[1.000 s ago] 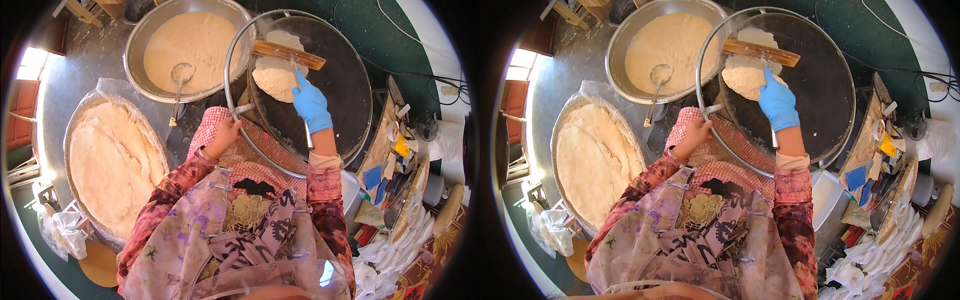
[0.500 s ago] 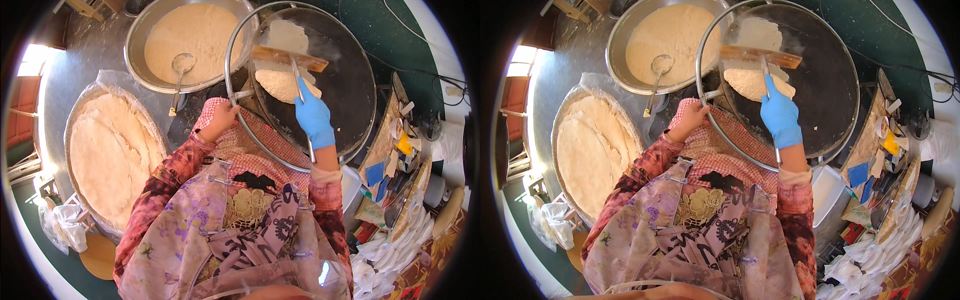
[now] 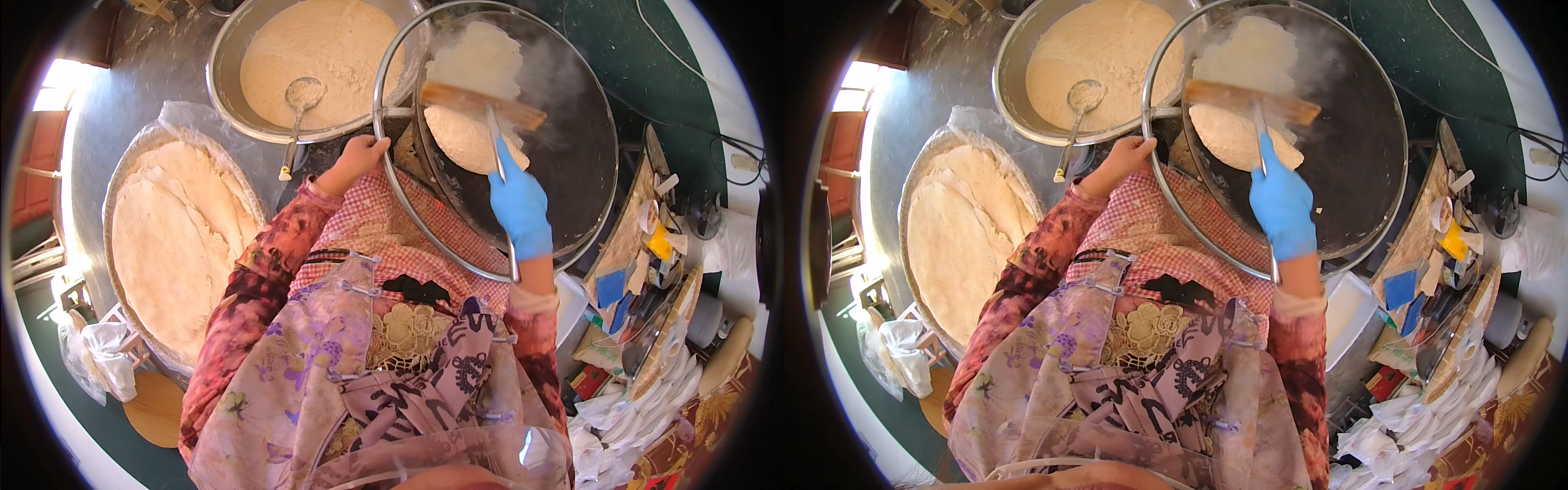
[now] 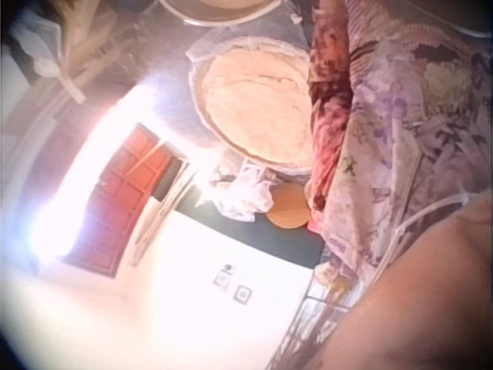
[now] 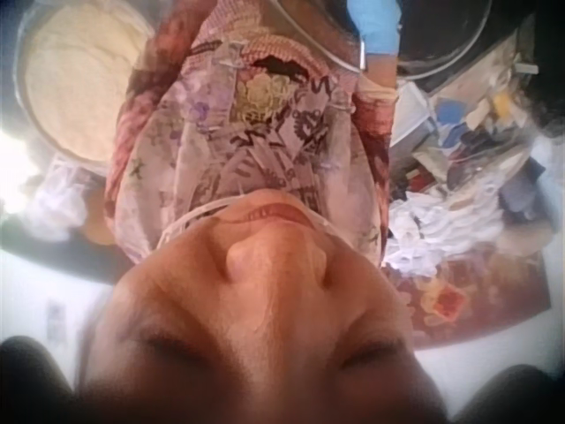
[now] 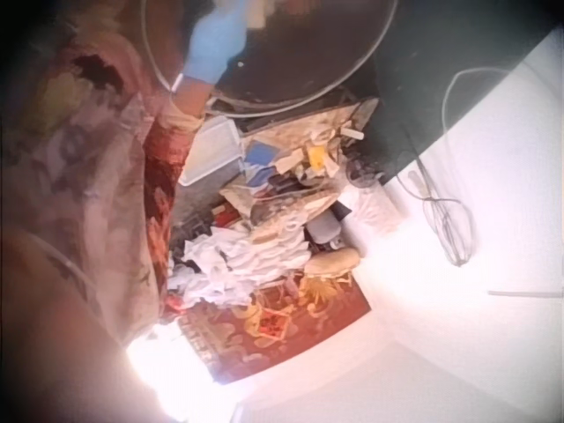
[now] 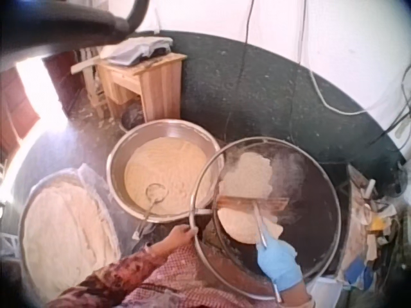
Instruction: The person scoops batter onto a hot griddle, spreads it into a thin round crepe using a wooden tool, cooks it, then removes the crepe and places it on a stack. The cycle repeats with additional batter scoops and spreading.
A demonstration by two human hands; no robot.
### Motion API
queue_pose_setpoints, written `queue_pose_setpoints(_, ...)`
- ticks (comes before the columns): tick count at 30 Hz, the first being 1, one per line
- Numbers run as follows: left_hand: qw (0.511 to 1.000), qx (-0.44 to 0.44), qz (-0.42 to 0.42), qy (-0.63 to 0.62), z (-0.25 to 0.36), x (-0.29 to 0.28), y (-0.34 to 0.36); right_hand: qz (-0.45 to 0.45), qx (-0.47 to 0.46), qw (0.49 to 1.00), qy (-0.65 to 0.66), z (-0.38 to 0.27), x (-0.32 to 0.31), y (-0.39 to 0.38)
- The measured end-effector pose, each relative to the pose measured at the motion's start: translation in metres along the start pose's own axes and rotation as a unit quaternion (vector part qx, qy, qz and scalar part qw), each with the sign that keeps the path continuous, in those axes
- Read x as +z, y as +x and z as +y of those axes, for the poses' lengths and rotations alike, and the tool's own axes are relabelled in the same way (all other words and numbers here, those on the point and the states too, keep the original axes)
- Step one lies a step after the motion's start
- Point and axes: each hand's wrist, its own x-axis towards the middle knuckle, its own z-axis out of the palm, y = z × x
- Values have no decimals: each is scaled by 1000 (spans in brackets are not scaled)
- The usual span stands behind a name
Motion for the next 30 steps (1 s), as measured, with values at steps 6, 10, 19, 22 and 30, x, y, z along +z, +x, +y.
queue_pose_setpoints(6,999,-23,0,-37,-32,52,-60,-35,57,995,77,31,-17,-51)
queue_pose_setpoints(10,997,-20,48,-49,-39,64,-60,19,-4,997,68,14,-1,1)
queue_pose_setpoints(19,999,-35,0,38,-15,16,-14,-54,48,996,50,29,-22,-62)
queue_pose_setpoints(22,998,-45,-40,30,0,-2,1,-32,33,992,118,25,-15,-25)
queue_pose_setpoints(30,999,-27,-10,-16,-4,-4,-26,-31,19,999,5,14,-9,-54)
